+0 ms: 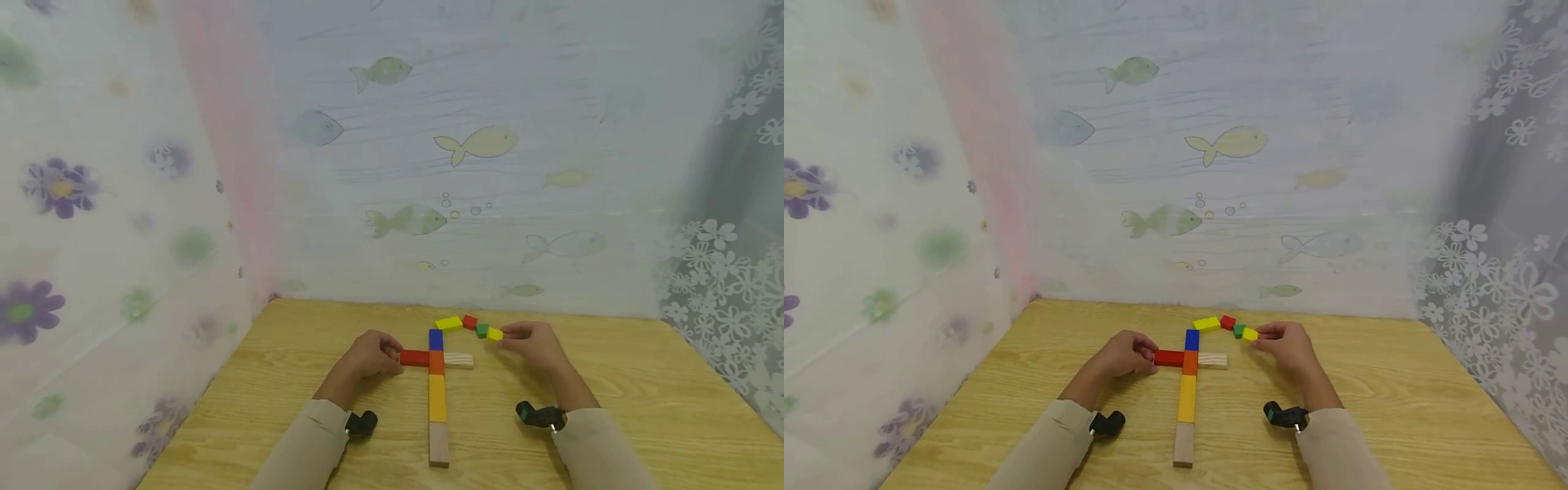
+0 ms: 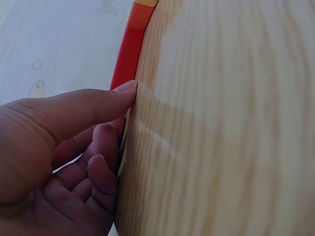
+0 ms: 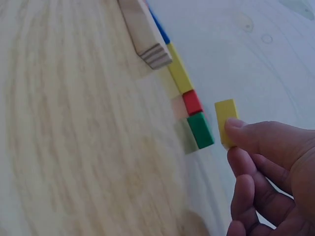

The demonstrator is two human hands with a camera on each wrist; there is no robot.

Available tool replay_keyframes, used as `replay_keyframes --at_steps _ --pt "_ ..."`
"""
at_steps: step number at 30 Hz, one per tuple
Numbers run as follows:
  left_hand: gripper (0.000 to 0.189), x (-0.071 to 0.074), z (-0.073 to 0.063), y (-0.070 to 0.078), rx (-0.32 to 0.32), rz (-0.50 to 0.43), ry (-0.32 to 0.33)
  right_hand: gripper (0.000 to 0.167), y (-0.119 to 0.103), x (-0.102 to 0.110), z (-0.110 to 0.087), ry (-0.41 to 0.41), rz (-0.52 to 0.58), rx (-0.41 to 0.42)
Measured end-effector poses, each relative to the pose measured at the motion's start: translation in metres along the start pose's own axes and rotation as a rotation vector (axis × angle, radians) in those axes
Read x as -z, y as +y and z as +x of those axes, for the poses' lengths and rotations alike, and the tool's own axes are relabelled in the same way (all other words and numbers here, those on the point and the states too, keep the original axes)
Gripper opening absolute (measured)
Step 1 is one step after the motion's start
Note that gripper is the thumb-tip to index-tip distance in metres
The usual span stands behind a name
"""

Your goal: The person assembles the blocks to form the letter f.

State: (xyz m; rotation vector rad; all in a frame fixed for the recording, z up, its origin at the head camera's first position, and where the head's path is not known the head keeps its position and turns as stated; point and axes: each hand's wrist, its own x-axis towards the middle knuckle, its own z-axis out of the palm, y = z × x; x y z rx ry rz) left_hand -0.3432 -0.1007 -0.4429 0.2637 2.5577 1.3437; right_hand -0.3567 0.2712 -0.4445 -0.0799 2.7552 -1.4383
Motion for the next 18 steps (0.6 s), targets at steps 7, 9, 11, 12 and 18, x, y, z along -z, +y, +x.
replay_keyframes --at_steps 7,9,11,12,18 --pt "0.036 -0.001 -0.002 0.002 0.006 0.007 0.014 0.045 0.002 -0.007 -0.003 0.001 0.005 -0.038" --pt "0.036 -0.002 0.0 0.0 0.002 0.005 0.008 0.043 0.003 -0.009 -0.003 0.013 -0.009 -0.047" --pt "0.036 -0.004 0.001 -0.002 -0.004 0.003 0.001 0.042 0.005 -0.01 -0.004 0.022 -0.03 -0.052" --pt "0.036 -0.004 0.001 -0.002 -0.007 0.0 0.001 0.041 0.005 -0.01 -0.004 0.026 -0.039 -0.05" --pt "0.036 -0.003 -0.001 0.0 0.0 0.011 0.02 0.037 0.005 -0.012 -0.001 0.04 -0.069 -0.01"
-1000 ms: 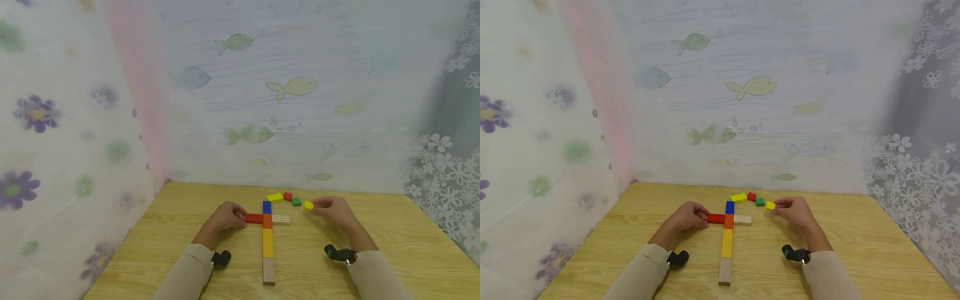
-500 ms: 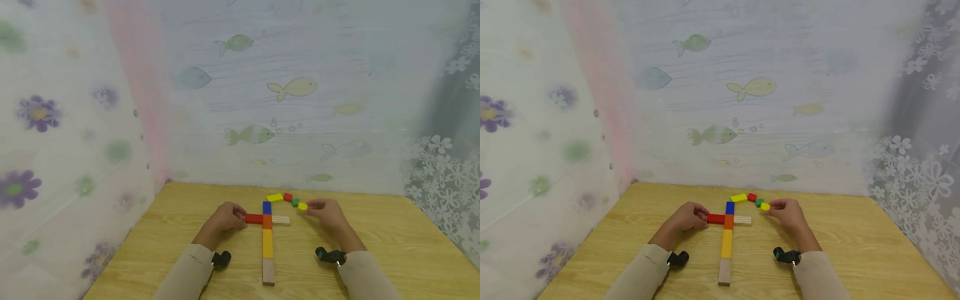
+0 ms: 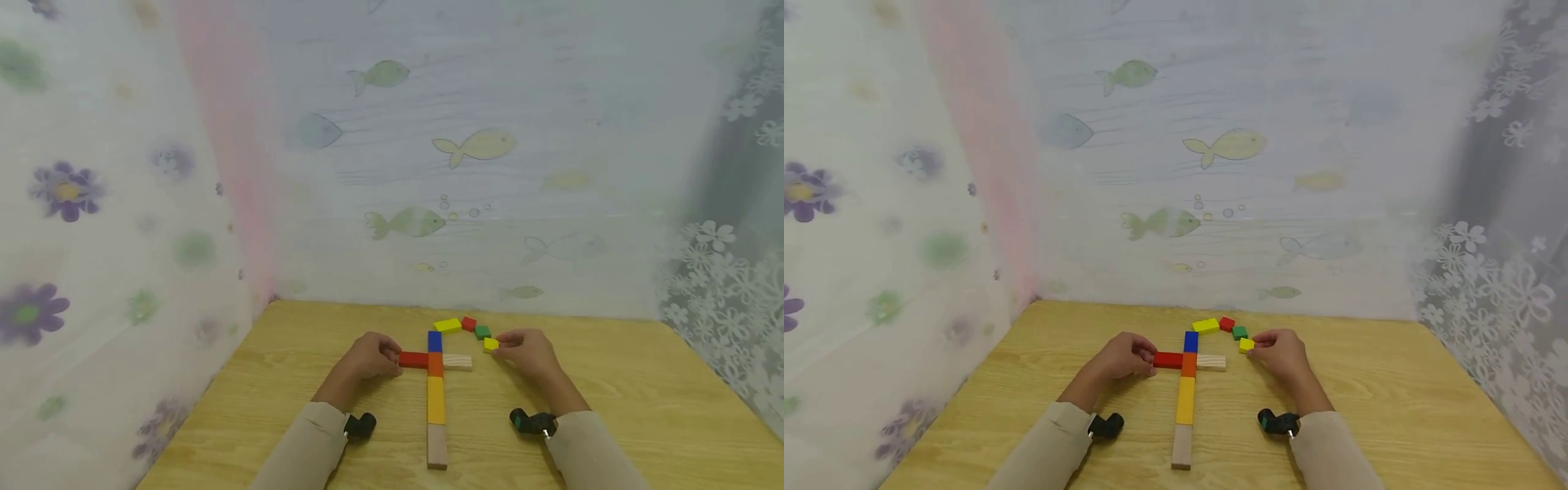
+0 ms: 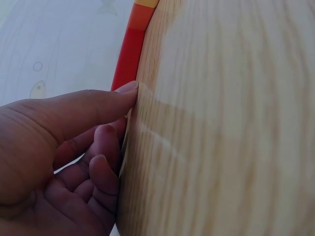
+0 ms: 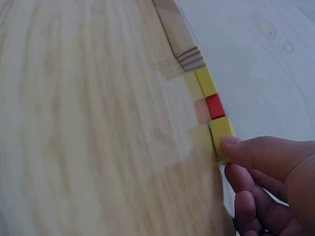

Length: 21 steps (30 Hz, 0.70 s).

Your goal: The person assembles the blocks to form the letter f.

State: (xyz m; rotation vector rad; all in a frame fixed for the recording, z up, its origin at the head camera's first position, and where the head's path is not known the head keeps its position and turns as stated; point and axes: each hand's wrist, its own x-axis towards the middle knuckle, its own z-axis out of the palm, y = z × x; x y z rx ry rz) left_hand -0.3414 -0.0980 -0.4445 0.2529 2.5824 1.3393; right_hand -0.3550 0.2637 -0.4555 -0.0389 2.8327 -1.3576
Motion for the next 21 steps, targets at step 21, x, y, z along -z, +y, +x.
replay_keyframes --at_steps 21 --pt "0.035 0.0011 0.0014 0.0011 0.01 0.032 0.004 0.038 -0.0033 -0.0073 0.0045 0.022 -0.053 -0.031"
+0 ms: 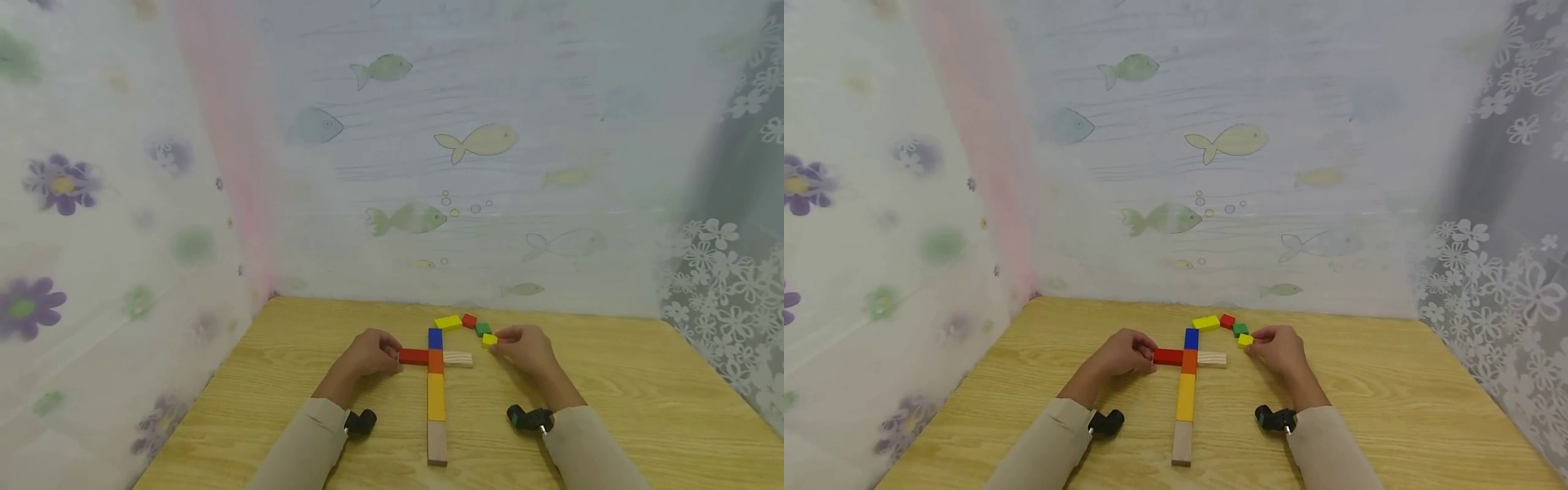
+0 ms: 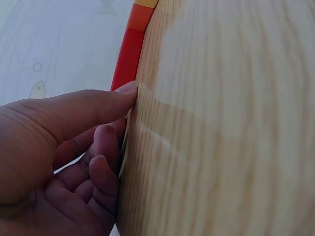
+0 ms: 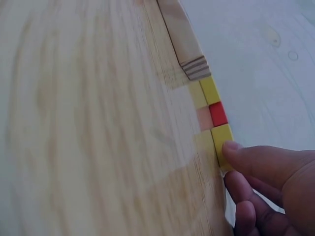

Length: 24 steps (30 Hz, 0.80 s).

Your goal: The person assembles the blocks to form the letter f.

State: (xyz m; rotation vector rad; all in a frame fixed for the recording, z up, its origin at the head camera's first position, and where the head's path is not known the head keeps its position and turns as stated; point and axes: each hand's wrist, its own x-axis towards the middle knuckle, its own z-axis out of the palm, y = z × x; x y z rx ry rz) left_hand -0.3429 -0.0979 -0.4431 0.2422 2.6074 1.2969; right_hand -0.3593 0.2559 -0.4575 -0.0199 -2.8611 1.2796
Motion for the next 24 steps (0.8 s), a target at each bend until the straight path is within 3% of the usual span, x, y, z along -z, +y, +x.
replay_keyframes --at_steps 24 --pt "0.035 0.0003 0.0001 -0.0026 -0.018 -0.006 -0.01 0.038 -0.0022 -0.0002 -0.0009 0.015 -0.013 0.012"
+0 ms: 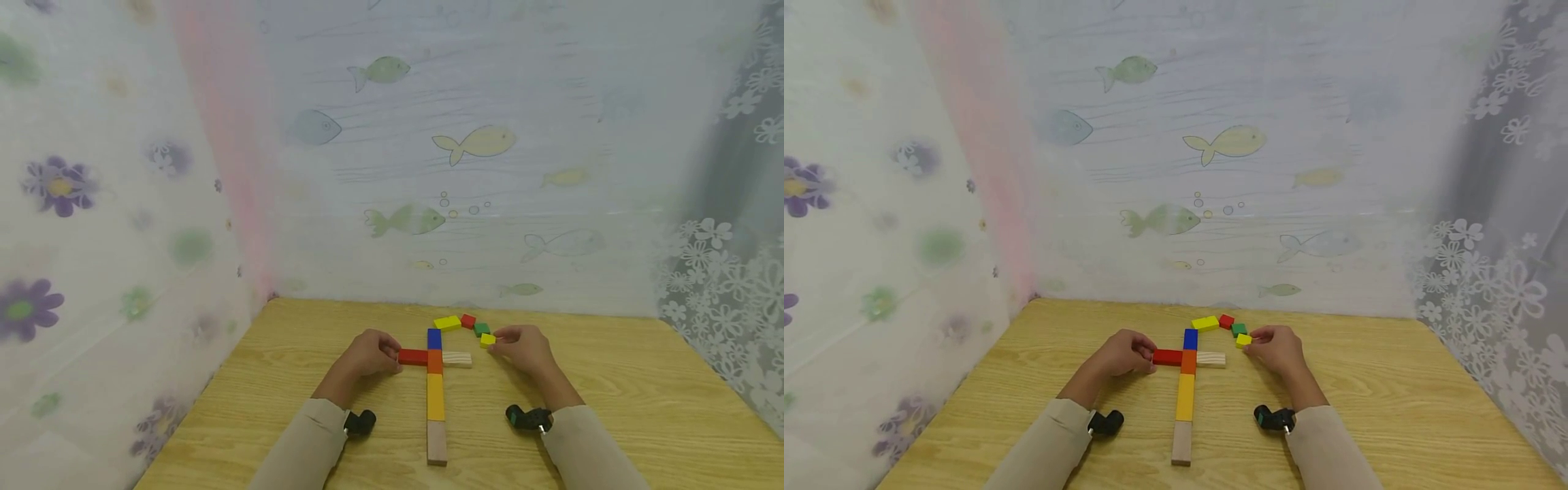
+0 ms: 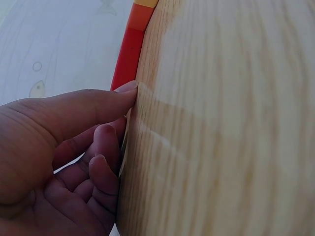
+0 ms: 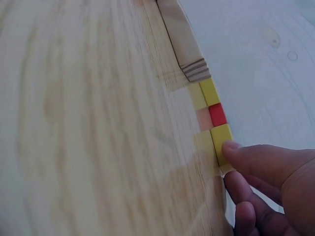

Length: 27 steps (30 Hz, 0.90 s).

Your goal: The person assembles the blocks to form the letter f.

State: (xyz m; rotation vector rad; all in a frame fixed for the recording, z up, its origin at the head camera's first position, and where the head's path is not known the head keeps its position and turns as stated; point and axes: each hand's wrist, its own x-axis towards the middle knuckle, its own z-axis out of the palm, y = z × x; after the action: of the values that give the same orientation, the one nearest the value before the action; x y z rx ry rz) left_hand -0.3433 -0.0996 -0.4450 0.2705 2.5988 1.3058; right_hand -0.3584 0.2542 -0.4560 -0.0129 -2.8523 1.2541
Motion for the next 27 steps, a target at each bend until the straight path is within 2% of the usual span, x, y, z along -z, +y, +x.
replay_keyframes --at_steps 11,18,27 --pt "0.034 0.002 0.0 0.001 0.006 0.012 0.008 0.045 -0.001 0.0 0.0 -0.021 0.003 -0.009" --pt "0.037 0.002 0.0 -0.001 0.015 -0.033 -0.016 0.05 -0.001 0.003 -0.006 -0.044 0.017 -0.005" --pt "0.039 0.01 -0.002 -0.007 -0.058 -0.133 -0.064 0.056 -0.003 0.009 -0.023 -0.069 0.014 0.008"
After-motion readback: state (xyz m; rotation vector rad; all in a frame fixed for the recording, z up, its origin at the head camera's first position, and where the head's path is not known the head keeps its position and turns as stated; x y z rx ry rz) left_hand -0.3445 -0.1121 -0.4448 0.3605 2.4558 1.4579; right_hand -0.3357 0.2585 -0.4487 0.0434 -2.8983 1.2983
